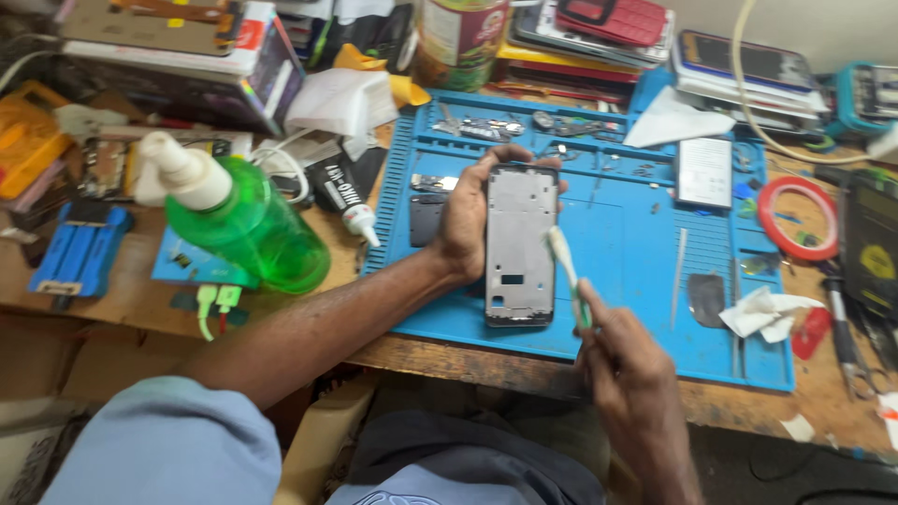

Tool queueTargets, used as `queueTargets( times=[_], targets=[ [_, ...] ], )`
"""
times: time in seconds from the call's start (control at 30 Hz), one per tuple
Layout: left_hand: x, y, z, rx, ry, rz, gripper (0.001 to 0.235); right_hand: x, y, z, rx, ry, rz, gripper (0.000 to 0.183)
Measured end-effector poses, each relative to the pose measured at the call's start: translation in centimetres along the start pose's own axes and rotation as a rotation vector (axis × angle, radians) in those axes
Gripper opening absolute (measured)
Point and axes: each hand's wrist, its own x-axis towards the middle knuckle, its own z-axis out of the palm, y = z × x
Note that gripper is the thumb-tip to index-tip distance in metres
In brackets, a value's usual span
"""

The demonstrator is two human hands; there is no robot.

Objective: The person cleans the inside of a disassembled smartphone chassis using a toothbrush and a metal pick. The person scrubs the interior surfaces and then uses the pick to remove debris from small crevices and holes.

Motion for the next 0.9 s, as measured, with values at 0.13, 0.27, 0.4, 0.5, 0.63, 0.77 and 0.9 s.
queueTargets(
  times=[0.13, 0.27, 0.4, 0.5, 0.63, 0.77, 0.9],
  targets=[
    [-0.3, 0.3, 0.0, 0.116, 0.066, -0.007, 0.037, -0.6, -1.9, 2.3, -0.272, -0.024, -0.154, 0.052],
    [-0.5, 0.3, 0.4, 0.085, 0.050, -0.016, 0.037, 1.2, -2.6, 3.1, -0.401, -0.089, -0.146, 0.055],
    [-0.5, 0.3, -0.2, 0.007, 0.013, 0.018, 0.032, -0.5, -2.9, 2.8, -0.443, -0.244, -0.122, 0.067],
    [-0.5, 0.1, -0.8, -0.078, -0.050, 0.018, 0.030, -2.9, -2.6, 1.8, -0.475, -0.287, -0.163, 0.076],
    [-0.2, 0.1, -0.8, -0.002, -0.013, -0.024, 0.035, -3.7, -1.5, 1.2, -0.452, -0.283, -0.150, 0.073],
    [-0.7, 0.3, -0.7, 0.084, -0.043, -0.030, 0.043, -3.6, -1.2, 1.8, -0.431, -0.277, -0.177, 0.076],
    [-0.8, 0.0, -0.6, 0.074, -0.050, -0.039, 0.040, -4.3, -0.8, 0.8, -0.552, -0.414, -0.005, 0.073]
  ],
)
